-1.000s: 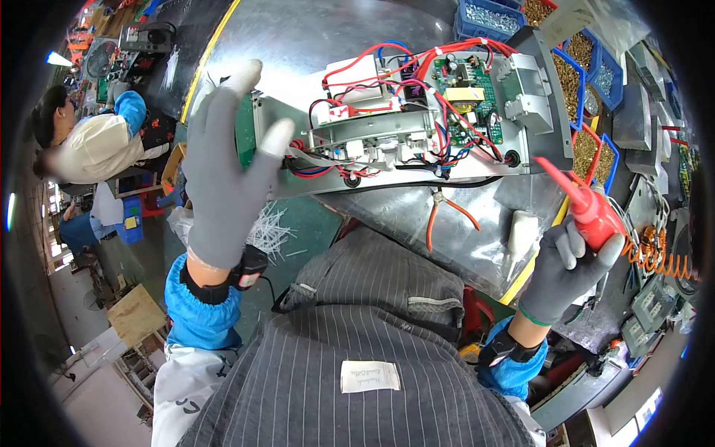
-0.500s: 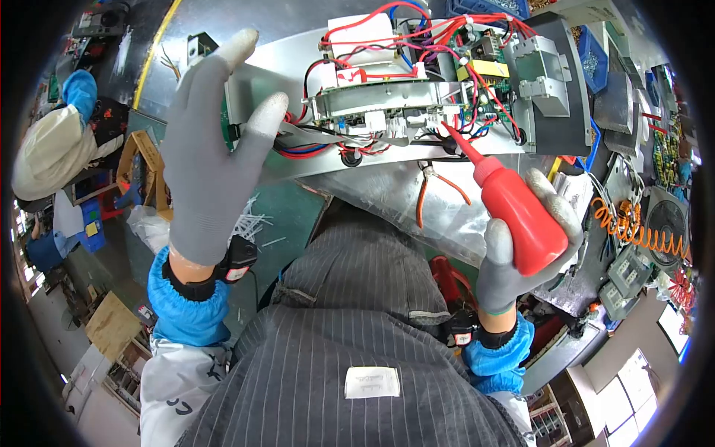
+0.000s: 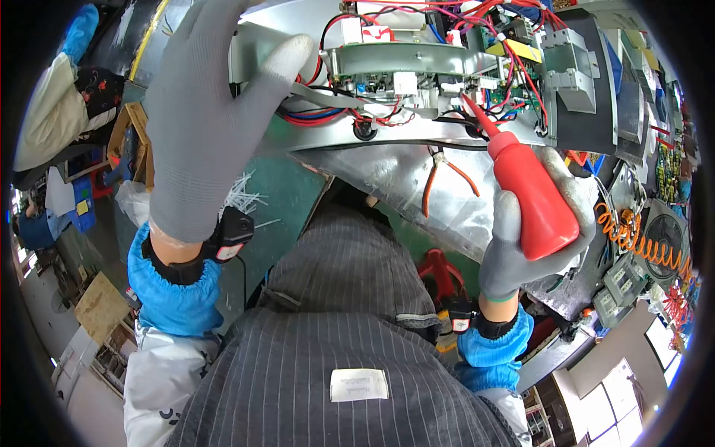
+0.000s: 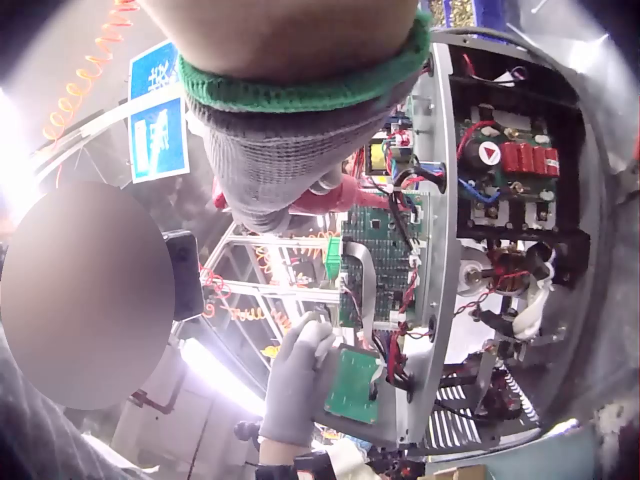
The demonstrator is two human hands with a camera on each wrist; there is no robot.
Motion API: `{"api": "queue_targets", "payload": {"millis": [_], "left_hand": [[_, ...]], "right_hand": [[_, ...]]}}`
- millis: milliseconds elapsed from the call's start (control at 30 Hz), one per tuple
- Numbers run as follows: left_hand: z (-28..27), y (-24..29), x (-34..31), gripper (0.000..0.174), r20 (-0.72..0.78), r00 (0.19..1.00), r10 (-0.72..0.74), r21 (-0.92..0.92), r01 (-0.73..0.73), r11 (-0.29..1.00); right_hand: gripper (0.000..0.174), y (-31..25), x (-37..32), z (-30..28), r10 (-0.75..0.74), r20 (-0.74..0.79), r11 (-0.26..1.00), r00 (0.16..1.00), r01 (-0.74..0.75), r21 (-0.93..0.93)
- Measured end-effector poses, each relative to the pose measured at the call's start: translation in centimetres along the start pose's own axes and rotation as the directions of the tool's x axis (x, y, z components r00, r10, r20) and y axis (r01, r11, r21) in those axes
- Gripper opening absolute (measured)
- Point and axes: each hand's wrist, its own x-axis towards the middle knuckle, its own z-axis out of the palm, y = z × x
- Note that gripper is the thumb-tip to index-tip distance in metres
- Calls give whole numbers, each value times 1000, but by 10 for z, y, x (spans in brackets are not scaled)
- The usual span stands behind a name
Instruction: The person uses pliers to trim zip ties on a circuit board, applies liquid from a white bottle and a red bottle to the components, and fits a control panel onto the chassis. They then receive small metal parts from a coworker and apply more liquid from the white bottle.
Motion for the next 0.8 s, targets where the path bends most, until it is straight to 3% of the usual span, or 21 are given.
{"api": "queue_targets", "payload": {"millis": [67, 200, 300, 367, 400, 433, 467, 500, 567, 667, 800], "left_hand": [[-4, 18, 4, 46, 4, 1000, -3, 98, 2, 995], [5, 7, -1, 46, -69, 997, -22, 66, 27, 997], [-2, -9, -5, 46, 7, 999, 32, 71, -32, 997], [-5, -8, -11, 44, 170, 963, -209, -60, 221, 973], [7, -32, -12, 44, 170, 963, -208, -62, 221, 973], [29, -76, -13, 45, 85, 996, -17, -249, 37, 968], [35, -78, -1, 46, -34, 987, 158, -410, -158, 898], [30, -70, -10, 46, -35, 987, 157, -411, -158, 898], [-4, 14, 0, 46, 3, 999, 34, 88, -34, 996], [6, -4, -2, 46, -55, 997, 60, 1, -60, 998], [4, 13, -4, 46, -44, 999, 3, 56, -1, 998]], "right_hand": [[60, 0, -1, 2, -64, 7, 998, 998, 65, -28], [61, -1, -3, 6, -122, 42, 990, 992, 124, -69], [68, 0, -6, 7, -113, 40, 990, 993, 116, -76], [69, 0, -7, 10, -111, -3, 991, 994, 111, -69], [69, -1, -6, 11, -112, -2, 991, 994, 111, -70], [65, -3, -6, 11, -117, 16, 988, 993, 118, -99], [62, -4, -5, 11, -121, 35, 984, 992, 125, -127], [62, -4, -5, 12, -122, 36, 984, 992, 126, -128], [62, -5, -4, 14, -129, 40, 981, 991, 134, -142], [62, -5, -4, 15, -144, 46, 980, 988, 149, -130], [62, -6, -3, 16, -169, 71, 971, 983, 179, -157]]}}
